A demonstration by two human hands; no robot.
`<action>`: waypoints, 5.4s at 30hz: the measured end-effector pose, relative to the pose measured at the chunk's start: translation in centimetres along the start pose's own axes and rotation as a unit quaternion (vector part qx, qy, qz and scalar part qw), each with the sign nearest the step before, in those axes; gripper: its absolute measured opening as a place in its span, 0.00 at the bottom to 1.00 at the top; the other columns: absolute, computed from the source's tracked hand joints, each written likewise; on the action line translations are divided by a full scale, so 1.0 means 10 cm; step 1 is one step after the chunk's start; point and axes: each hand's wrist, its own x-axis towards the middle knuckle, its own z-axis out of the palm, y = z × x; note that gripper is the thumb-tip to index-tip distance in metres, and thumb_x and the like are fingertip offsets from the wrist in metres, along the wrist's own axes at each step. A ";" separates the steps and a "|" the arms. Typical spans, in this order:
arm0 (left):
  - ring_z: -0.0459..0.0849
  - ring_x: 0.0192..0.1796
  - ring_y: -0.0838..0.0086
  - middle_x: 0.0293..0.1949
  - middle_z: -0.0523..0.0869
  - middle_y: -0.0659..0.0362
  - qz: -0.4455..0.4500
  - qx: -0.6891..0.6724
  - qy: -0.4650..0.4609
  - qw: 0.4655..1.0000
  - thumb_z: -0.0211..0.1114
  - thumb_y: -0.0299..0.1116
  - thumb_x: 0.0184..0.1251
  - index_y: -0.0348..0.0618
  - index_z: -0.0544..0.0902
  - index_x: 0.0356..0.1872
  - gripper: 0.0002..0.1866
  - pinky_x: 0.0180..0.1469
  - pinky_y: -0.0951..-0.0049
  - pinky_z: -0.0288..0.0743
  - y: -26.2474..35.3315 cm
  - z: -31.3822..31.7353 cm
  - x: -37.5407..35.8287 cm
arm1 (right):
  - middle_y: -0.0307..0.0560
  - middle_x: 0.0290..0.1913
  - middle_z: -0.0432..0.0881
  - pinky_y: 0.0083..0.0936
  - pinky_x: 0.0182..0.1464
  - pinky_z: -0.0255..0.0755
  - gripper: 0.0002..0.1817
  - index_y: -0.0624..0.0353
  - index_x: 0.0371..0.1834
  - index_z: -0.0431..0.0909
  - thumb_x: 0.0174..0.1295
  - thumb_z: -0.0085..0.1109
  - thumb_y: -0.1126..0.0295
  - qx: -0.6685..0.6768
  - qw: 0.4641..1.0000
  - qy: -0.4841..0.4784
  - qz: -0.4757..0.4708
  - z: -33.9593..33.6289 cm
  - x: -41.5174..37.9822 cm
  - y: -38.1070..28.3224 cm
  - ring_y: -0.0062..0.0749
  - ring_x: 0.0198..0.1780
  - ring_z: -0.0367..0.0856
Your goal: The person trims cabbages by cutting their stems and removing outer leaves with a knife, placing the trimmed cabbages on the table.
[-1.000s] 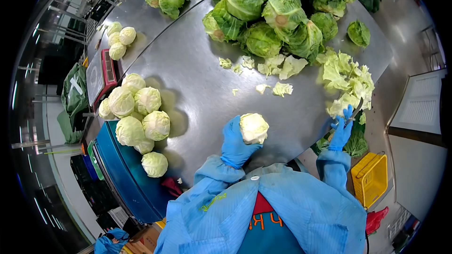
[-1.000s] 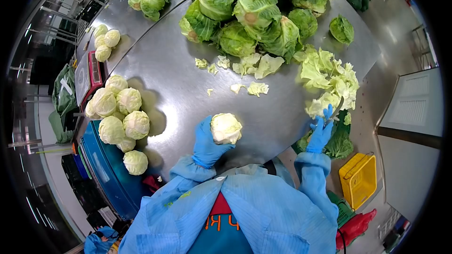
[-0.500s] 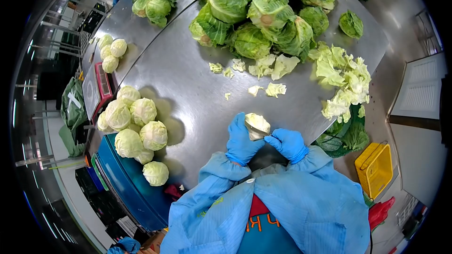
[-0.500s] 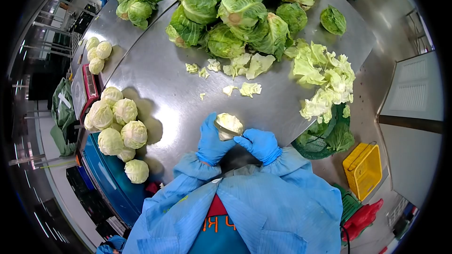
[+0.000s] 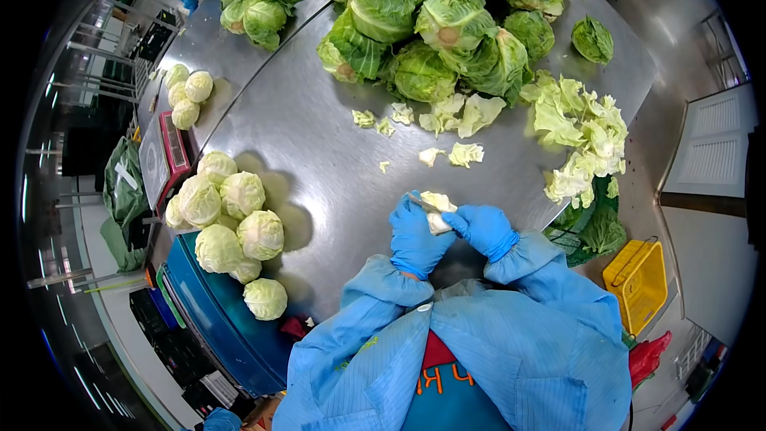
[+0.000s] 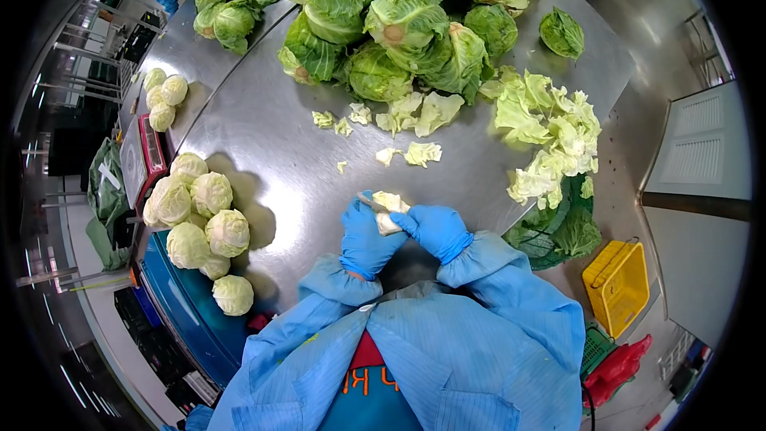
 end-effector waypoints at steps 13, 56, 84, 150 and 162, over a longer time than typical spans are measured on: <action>0.71 0.58 0.43 0.60 0.71 0.38 0.011 0.003 0.001 1.000 0.79 0.49 0.42 0.29 0.64 0.66 0.52 0.62 0.50 0.65 -0.08 0.05 -0.03 | 0.50 0.38 0.84 0.34 0.43 0.78 0.20 0.54 0.47 0.81 0.60 0.65 0.52 0.131 0.981 0.135 0.038 -0.04 -0.03 -0.17 0.45 0.37 0.84; 0.77 0.62 0.61 0.62 0.74 0.48 -0.050 -0.518 -0.026 0.854 0.79 0.30 0.50 0.35 0.55 0.71 0.50 0.64 0.61 0.73 -0.81 -0.35 -0.55 | 0.44 0.47 0.81 0.23 0.40 0.74 0.26 0.53 0.64 0.75 0.61 0.66 0.67 0.010 0.906 0.409 0.105 -0.70 -0.18 0.64 0.24 0.40 0.77; 0.65 0.71 0.49 0.71 0.64 0.48 -0.125 -0.829 -0.163 0.520 0.72 0.66 0.45 0.44 0.57 0.74 0.58 0.72 0.46 0.60 -0.89 -0.45 -0.38 | 0.36 0.32 0.83 0.18 0.34 0.71 0.16 0.62 0.42 0.83 0.60 0.70 0.61 0.421 0.859 0.226 0.185 -0.27 0.65 0.35 0.18 0.30 0.76; 0.75 0.58 0.48 0.57 0.71 0.39 -0.063 -0.107 -0.006 0.992 0.80 0.44 0.38 0.28 0.64 0.63 0.51 0.59 0.54 0.72 -0.33 -0.07 -0.08 | 0.49 0.29 0.82 0.33 0.35 0.76 0.20 0.56 0.34 0.79 0.61 0.64 0.48 0.168 0.983 0.062 0.028 0.24 -0.06 -0.11 0.43 0.29 0.81; 0.77 0.55 0.51 0.55 0.72 0.40 -0.019 -0.077 0.044 0.996 0.82 0.41 0.38 0.26 0.63 0.63 0.51 0.58 0.58 0.73 -0.29 -0.07 -0.14 | 0.47 0.43 0.82 0.31 0.43 0.78 0.26 0.53 0.55 0.79 0.58 0.67 0.52 0.139 0.979 0.131 0.073 0.22 0.27 -0.14 0.38 0.37 0.83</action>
